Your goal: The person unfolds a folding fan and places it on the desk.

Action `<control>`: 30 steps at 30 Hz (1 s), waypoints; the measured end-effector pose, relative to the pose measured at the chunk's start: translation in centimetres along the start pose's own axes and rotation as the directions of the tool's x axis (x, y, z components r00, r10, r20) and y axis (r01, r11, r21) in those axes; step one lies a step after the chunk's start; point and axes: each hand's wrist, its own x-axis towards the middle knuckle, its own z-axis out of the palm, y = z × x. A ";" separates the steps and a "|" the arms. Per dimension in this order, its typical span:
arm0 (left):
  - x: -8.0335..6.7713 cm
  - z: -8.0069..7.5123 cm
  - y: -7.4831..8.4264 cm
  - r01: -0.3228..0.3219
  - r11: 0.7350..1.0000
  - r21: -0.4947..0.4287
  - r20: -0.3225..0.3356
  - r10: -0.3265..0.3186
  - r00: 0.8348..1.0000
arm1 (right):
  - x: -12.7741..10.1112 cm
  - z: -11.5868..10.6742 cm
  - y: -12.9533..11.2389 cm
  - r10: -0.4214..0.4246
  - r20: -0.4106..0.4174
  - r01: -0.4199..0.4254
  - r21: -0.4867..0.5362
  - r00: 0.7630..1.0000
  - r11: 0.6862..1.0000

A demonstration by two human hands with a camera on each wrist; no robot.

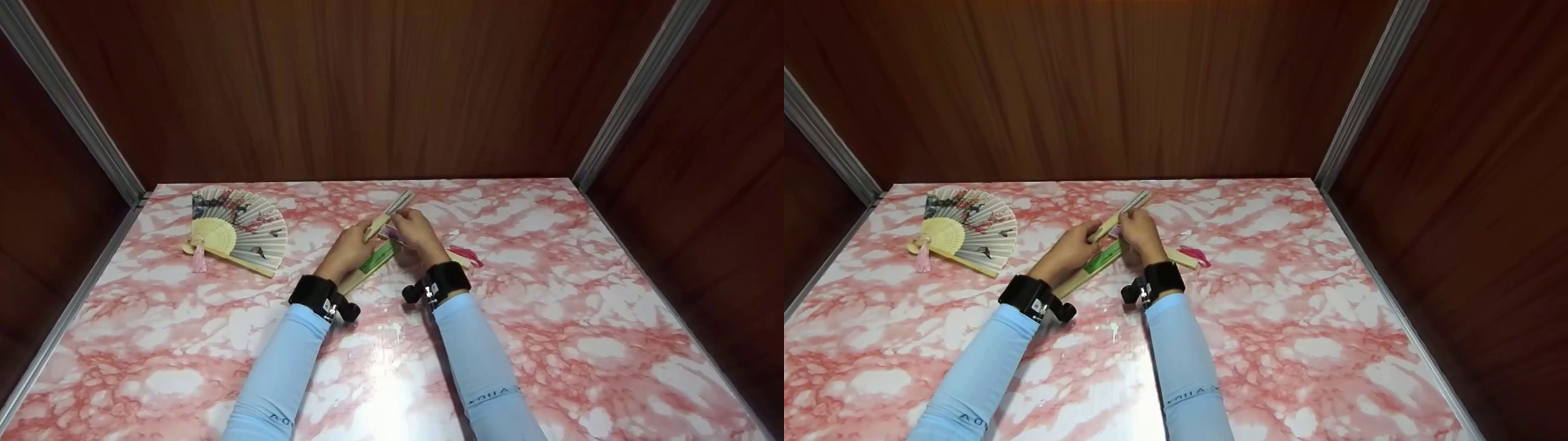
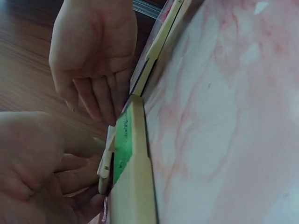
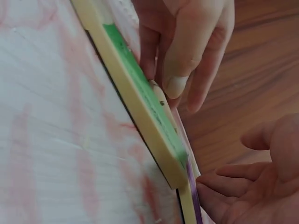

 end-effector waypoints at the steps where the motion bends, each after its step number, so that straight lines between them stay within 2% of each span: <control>1: 0.0 0.1 0.0 -0.002 1.000 -0.004 0.004 0.002 1.000 | 0.0 0.1 0.0 0.003 0.001 -0.003 -0.012 1.000 1.000; 7: 0.1 0.3 0.0 -0.019 0.996 -0.089 0.038 0.022 0.999 | -0.1 0.7 -0.2 0.031 0.013 -0.030 -0.019 0.999 0.999; 9: 0.2 0.3 0.0 -0.020 0.988 -0.153 0.054 0.028 0.998 | -0.3 0.8 -0.5 0.032 0.027 -0.032 0.019 0.999 0.999; 11: 0.3 0.4 0.0 -0.018 0.973 -0.229 0.064 0.034 0.997 | -0.5 0.9 -0.8 0.044 0.053 -0.049 0.097 0.998 0.994; 13: 0.4 0.5 0.0 -0.013 0.945 -0.328 0.082 0.042 0.996 | -0.7 1.0 -1.1 0.069 0.088 -0.083 0.179 0.994 0.980; 15: 0.5 0.6 0.0 0.000 0.901 -0.434 0.097 0.047 0.994 | -0.9 1.1 -1.3 0.093 0.103 -0.115 0.233 0.990 0.966; 17: 0.6 0.7 0.1 0.021 0.861 -0.508 0.100 0.035 0.994 | -1.0 1.1 -1.4 0.118 0.105 -0.141 0.245 0.987 0.959; 19: 0.6 0.7 0.1 0.053 0.833 -0.550 0.102 0.004 0.995 | -1.1 1.0 -1.5 0.150 0.104 -0.171 0.242 0.983 0.955; 20: 0.6 0.7 0.1 0.066 0.832 -0.551 0.096 -0.015 0.995 | -1.1 1.0 -1.5 0.165 0.100 -0.185 0.240 0.981 0.953; 23: 0.5 0.6 0.0 0.092 0.854 -0.512 0.054 -0.075 0.996 | -1.3 0.7 -1.5 0.218 0.125 -0.244 0.259 0.968 0.935; 25: 0.4 0.5 -0.1 0.092 0.892 -0.443 0.010 -0.097 0.995 | -1.4 0.5 -1.5 0.241 0.138 -0.270 0.263 0.961 0.926; 27: 0.3 0.5 -0.1 0.092 0.914 -0.395 -0.035 -0.114 0.993 | -1.7 0.3 -1.5 0.254 0.147 -0.283 0.236 0.956 0.930; 30: -0.1 0.6 0.0 0.117 0.916 -0.383 -0.032 -0.140 0.990 | -1.9 0.0 -1.4 0.273 0.177 -0.303 0.179 0.946 0.936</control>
